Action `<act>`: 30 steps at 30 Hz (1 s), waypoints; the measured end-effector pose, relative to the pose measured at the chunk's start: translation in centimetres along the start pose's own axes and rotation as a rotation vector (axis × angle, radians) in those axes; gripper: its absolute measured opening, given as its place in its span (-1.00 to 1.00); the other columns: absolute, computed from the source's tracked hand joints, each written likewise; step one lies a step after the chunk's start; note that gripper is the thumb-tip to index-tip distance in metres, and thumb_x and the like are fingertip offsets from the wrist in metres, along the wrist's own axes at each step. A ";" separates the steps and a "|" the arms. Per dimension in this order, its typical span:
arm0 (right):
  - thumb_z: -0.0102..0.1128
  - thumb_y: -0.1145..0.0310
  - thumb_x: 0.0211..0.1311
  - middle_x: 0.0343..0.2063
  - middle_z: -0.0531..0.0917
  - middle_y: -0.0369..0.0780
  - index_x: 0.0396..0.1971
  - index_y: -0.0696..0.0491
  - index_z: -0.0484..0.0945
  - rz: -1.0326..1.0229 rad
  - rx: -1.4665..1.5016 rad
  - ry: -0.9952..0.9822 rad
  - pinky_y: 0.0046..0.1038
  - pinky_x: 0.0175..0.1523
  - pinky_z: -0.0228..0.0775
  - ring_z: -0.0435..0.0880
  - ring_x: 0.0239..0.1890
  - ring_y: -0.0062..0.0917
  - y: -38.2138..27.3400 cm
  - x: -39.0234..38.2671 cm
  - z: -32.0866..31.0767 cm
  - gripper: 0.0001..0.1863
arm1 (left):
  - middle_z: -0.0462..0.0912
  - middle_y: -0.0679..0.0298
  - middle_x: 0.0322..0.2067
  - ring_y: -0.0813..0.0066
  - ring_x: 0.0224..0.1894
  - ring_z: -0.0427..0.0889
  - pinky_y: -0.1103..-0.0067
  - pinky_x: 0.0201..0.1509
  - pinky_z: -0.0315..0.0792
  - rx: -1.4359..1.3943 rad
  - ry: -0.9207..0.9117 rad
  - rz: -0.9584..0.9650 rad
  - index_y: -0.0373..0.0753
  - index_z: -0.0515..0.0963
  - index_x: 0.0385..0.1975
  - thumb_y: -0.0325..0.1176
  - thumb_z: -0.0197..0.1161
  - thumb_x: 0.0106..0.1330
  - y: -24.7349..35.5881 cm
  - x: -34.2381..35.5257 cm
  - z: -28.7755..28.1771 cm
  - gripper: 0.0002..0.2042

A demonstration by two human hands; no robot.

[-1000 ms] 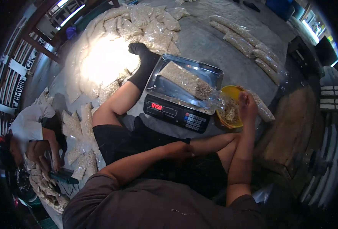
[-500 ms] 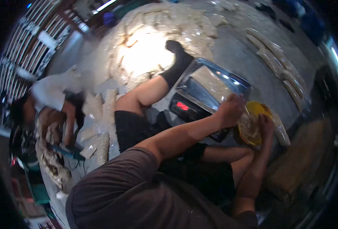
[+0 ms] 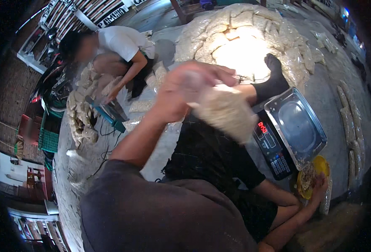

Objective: The person sits on the floor and repeatedly scoops grains from a yellow bowl into a plastic bag placed on a digital scale. After each fill, the bag is removed and set aside, and the process is repeated with a new bag.

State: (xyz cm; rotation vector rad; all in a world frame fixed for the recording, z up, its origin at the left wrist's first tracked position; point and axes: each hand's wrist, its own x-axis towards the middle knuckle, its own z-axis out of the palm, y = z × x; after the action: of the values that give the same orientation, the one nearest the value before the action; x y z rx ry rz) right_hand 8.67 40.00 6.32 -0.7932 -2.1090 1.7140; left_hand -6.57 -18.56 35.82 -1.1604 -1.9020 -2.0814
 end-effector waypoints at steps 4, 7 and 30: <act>0.08 -0.11 0.49 -0.12 0.68 -0.18 0.13 0.18 0.54 0.002 -0.268 0.027 -0.43 -0.05 0.51 0.67 -0.10 -0.47 4.3 2.5 -2.9 -0.39 | 0.59 0.14 -0.47 0.28 -0.31 0.67 0.25 -0.06 0.60 -0.184 0.104 -0.564 -0.29 0.48 -0.19 -0.08 0.06 0.54 5.0 -5.4 -7.5 -0.67; 0.08 -0.09 0.50 -0.18 0.68 -0.21 0.06 0.16 0.58 -0.012 -0.325 0.010 -0.44 -0.12 0.49 0.65 -0.16 -0.50 4.5 3.2 -3.2 -0.45 | 0.48 0.26 -0.62 0.34 -0.53 0.56 0.27 -0.27 0.58 -0.156 0.236 -0.964 -0.28 0.49 -0.24 -0.09 0.04 0.55 0.5 -12.0 -12.8 -0.67; 0.21 0.00 0.40 -0.41 0.69 -0.28 -0.26 0.01 0.64 0.266 0.348 0.154 -0.45 -0.30 0.57 0.69 -0.43 -0.53 -3.5 15.4 -8.8 -0.65 | 0.66 -0.12 -0.08 -0.18 -0.03 0.63 0.11 0.08 0.47 1.557 -0.333 -0.675 -0.30 0.54 0.00 0.34 -0.12 0.44 -36.4 3.7 1.8 -0.29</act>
State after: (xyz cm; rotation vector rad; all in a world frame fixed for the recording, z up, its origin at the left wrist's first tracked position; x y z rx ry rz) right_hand 0.52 55.62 10.15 -1.0912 -1.5998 2.0063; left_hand -27.95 -7.50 8.16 -0.4087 -3.1207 0.0824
